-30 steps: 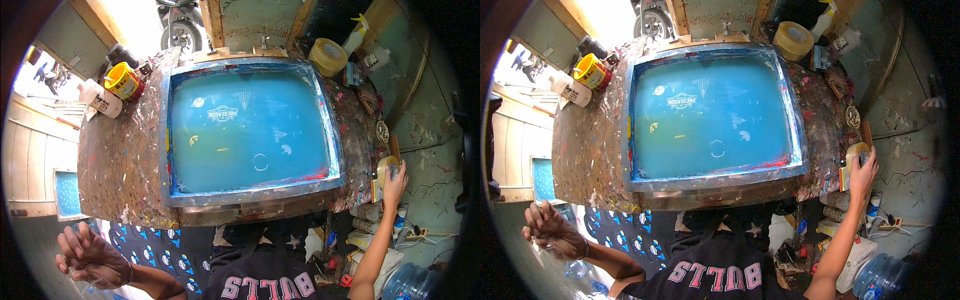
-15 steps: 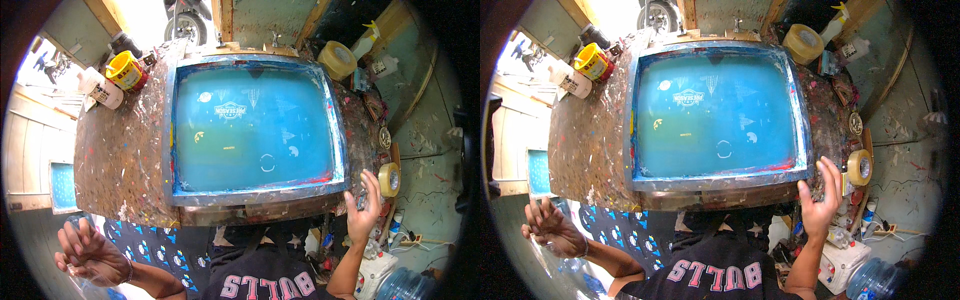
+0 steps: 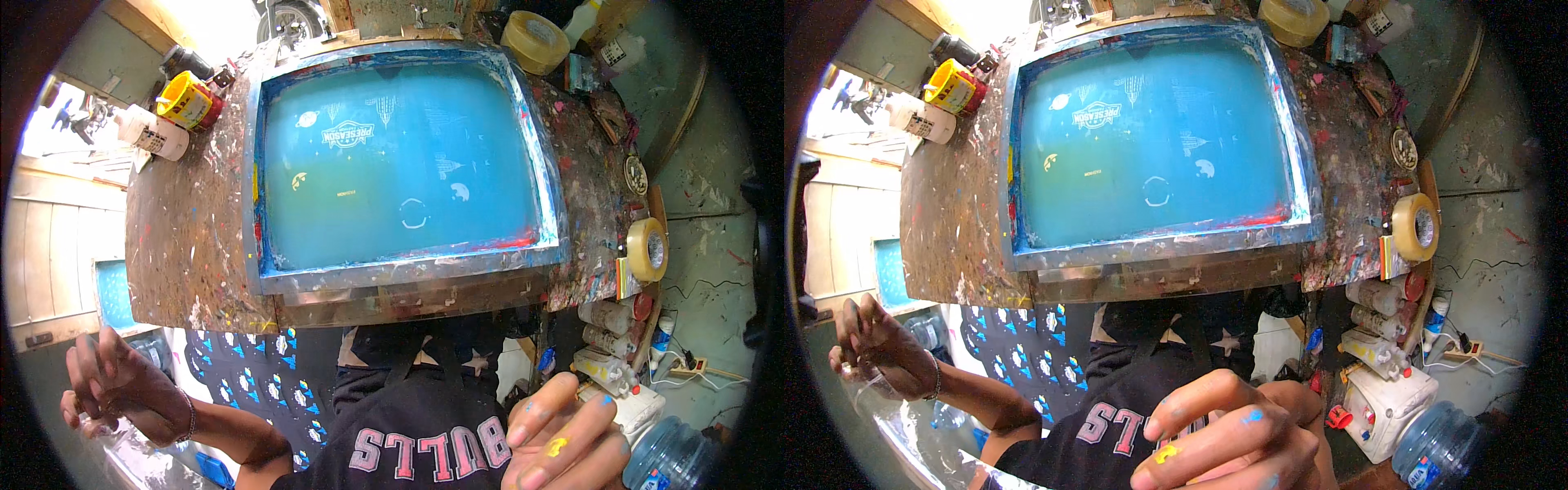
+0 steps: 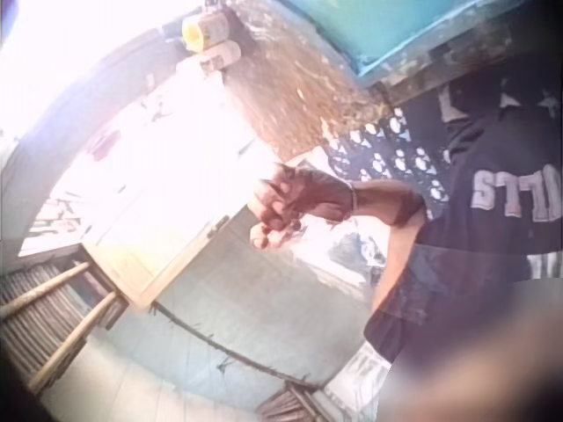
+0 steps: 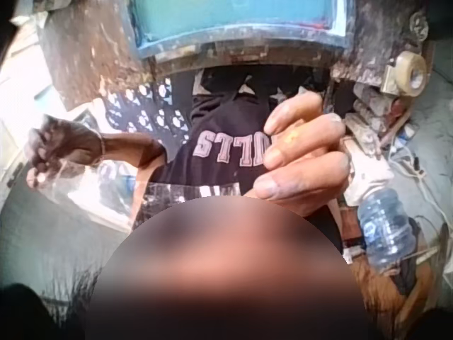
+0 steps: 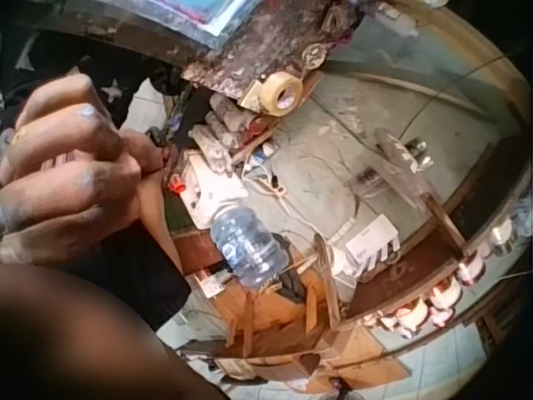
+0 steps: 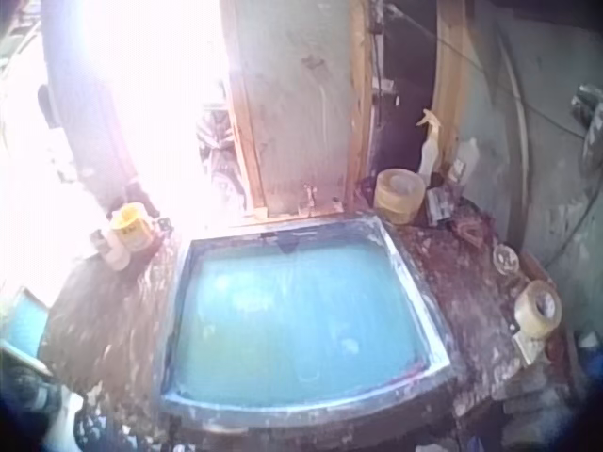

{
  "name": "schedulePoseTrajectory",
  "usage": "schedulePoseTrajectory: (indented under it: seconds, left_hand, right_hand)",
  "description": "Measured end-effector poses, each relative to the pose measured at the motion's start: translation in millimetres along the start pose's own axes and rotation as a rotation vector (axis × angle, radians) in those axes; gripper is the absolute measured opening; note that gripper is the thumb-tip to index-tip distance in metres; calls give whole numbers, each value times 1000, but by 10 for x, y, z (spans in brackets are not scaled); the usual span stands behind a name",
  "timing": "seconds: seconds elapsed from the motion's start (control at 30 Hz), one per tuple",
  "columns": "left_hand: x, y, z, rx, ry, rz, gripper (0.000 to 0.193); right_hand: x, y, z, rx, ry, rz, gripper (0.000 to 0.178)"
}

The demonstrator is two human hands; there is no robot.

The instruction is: The person prepares a blue silkscreen frame by securing it with a clamp, wiping the surface with a cloth, and applying tape to the edges. The person then handles a small rectangular object and a roll of tape before repositioning the frame.

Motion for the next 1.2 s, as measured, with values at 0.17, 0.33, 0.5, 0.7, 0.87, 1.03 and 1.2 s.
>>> schedulePoseTrajectory:
  seconds: [0.17,0.33,0.5,0.7,0.87,1.03,1.2]
  left_hand:
    - [-32,-40,-111,-69,1,-50,28]
    - [-50,-58,-161,-56,27,-26,26]
    - [-96,-132,-137,-31,57,4,23]
    - [-134,-26,-52,-112,75,165,9]
    - [-214,6,88,22,39,152,19]
    - [-355,-164,171,353,-23,-54,19]
    - [-409,-117,119,507,77,-6,12]
  right_hand:
    - [-24,31,93,6,-124,-172,17]
    - [-58,91,83,42,-73,-40,19]
    - [-110,82,31,72,-26,-22,17]
    - [-105,-12,16,116,-61,-49,16]
    - [-301,-278,-132,35,133,-160,16]
    - [-588,-515,-176,10,190,-353,24]
    - [-704,-656,-260,22,216,-397,23]
Point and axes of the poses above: each hand's wrist, its own x-axis towards the middle knuckle, its own z-axis out of the back of the hand, y = z × x, the point moved 10 cm from there along x, towards the middle knuckle, and after that the axes turned 14 degrees about -x, right-handed, at the moved point
